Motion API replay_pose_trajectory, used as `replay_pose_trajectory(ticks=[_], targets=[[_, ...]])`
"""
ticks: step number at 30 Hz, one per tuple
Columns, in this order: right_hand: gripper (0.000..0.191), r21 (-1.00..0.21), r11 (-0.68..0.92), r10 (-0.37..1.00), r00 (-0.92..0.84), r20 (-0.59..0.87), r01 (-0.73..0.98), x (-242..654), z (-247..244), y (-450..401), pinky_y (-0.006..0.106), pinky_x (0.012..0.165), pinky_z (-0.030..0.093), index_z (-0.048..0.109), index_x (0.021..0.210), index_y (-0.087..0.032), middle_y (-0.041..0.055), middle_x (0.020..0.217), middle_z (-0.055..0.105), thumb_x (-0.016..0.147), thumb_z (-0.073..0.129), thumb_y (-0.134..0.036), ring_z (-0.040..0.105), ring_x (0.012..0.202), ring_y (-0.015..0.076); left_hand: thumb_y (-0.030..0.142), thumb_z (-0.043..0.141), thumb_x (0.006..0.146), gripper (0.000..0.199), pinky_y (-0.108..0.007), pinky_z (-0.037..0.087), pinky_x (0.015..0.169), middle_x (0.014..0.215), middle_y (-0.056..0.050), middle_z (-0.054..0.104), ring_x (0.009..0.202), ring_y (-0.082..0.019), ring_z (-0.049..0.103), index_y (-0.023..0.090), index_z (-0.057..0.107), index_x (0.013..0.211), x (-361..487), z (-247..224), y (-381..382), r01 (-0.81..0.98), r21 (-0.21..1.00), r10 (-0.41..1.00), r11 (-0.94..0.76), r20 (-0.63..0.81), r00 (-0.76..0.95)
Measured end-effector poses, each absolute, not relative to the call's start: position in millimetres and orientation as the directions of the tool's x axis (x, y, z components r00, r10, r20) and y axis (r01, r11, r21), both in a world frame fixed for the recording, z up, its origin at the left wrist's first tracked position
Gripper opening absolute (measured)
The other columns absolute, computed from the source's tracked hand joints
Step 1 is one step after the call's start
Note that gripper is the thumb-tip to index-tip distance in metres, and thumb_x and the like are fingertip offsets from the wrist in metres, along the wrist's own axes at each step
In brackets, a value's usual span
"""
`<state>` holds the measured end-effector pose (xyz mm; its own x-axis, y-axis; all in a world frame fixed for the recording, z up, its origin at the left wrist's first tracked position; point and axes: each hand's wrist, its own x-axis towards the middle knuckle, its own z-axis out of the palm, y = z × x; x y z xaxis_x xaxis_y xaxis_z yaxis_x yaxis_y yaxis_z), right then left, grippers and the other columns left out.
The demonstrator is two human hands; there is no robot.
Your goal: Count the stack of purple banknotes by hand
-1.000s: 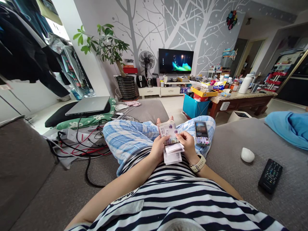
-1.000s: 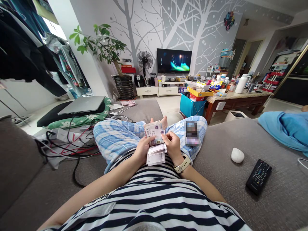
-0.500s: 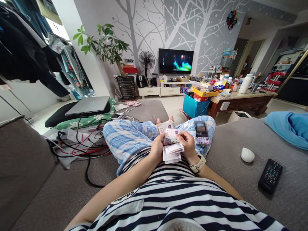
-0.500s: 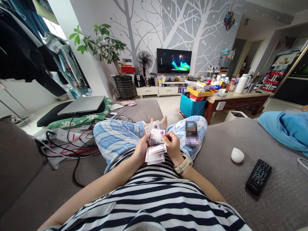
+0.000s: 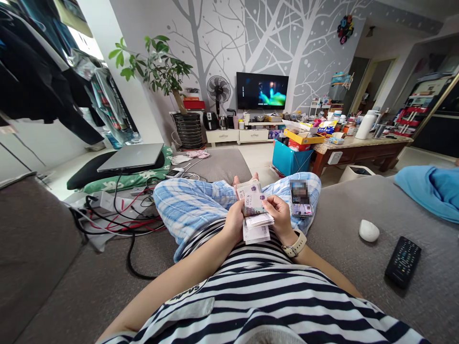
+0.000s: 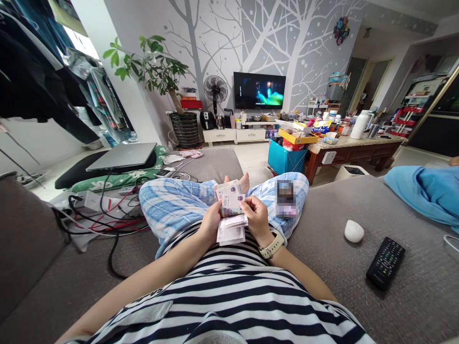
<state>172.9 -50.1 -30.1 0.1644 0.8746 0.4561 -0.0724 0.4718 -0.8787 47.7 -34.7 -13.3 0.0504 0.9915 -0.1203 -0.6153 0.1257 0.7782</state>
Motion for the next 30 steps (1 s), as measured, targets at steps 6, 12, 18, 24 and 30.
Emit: replay_pose_trajectory(ticks=[6, 12, 18, 24, 30], targets=[[0.024, -0.881, 0.468, 0.877, 0.160, 0.453, -0.068, 172.5, -29.3, -51.1, 0.025, 0.054, 0.036, 0.060, 0.074, -0.019, -0.0023, 0.062, 0.054, 0.080, 0.064, -0.042, 0.044, 0.057, 0.0121, 0.026, 0.064, 0.074, 0.024, -0.037, 0.058, 0.078, 0.077, -0.010, 0.076, 0.088, -0.029, 0.073, 0.010, 0.071, 0.092, 47.2, -13.9, -33.9, -0.611, 0.780, 0.990, 0.131, -0.132, 0.044], [0.024, -0.877, 0.478, 0.870, 0.162, 0.466, -0.046, 173.6, -29.5, -51.2, 0.025, 0.054, 0.035, 0.060, 0.074, -0.019, -0.0027, 0.062, 0.051, 0.082, 0.061, -0.041, 0.043, 0.057, 0.0122, 0.024, 0.062, 0.076, 0.022, -0.036, 0.059, 0.077, 0.074, -0.008, 0.075, 0.086, -0.028, 0.073, 0.011, 0.071, 0.091, 47.8, -13.2, -33.5, -0.602, 0.788, 0.991, 0.127, -0.123, 0.049], [0.024, -0.874, 0.485, 0.864, 0.175, 0.472, -0.038, 173.4, -28.4, -52.4, 0.025, 0.055, 0.035, 0.059, 0.074, -0.019, -0.0026, 0.062, 0.051, 0.083, 0.060, -0.042, 0.042, 0.058, 0.0125, 0.024, 0.063, 0.074, 0.022, -0.037, 0.058, 0.077, 0.075, -0.009, 0.075, 0.086, -0.029, 0.073, 0.011, 0.070, 0.090, 47.8, -11.3, -36.5, -0.610, 0.781, 0.991, 0.134, -0.125, 0.056], [0.025, -0.873, 0.487, 0.862, 0.171, 0.476, -0.027, 174.3, -26.4, -53.6, 0.026, 0.055, 0.036, 0.058, 0.073, -0.019, -0.0022, 0.063, 0.050, 0.083, 0.059, -0.042, 0.042, 0.058, 0.0128, 0.027, 0.065, 0.069, 0.017, -0.034, 0.057, 0.076, 0.072, -0.008, 0.074, 0.086, -0.028, 0.072, 0.013, 0.068, 0.077, 47.7, -13.8, -35.1, -0.572, 0.816, 0.997, 0.080, -0.055, 0.061], [0.024, -0.868, 0.496, 0.857, 0.168, 0.487, -0.013, 175.7, -26.1, -52.5, 0.026, 0.055, 0.035, 0.057, 0.072, -0.020, -0.0027, 0.061, 0.049, 0.084, 0.057, -0.041, 0.043, 0.058, 0.0130, 0.033, 0.067, 0.063, 0.021, -0.030, 0.055, 0.068, 0.065, -0.005, 0.071, 0.081, -0.027, 0.071, 0.014, 0.066, 0.073, 49.3, -16.6, -32.2, -0.544, 0.837, 0.998, 0.058, -0.027, 0.065]])
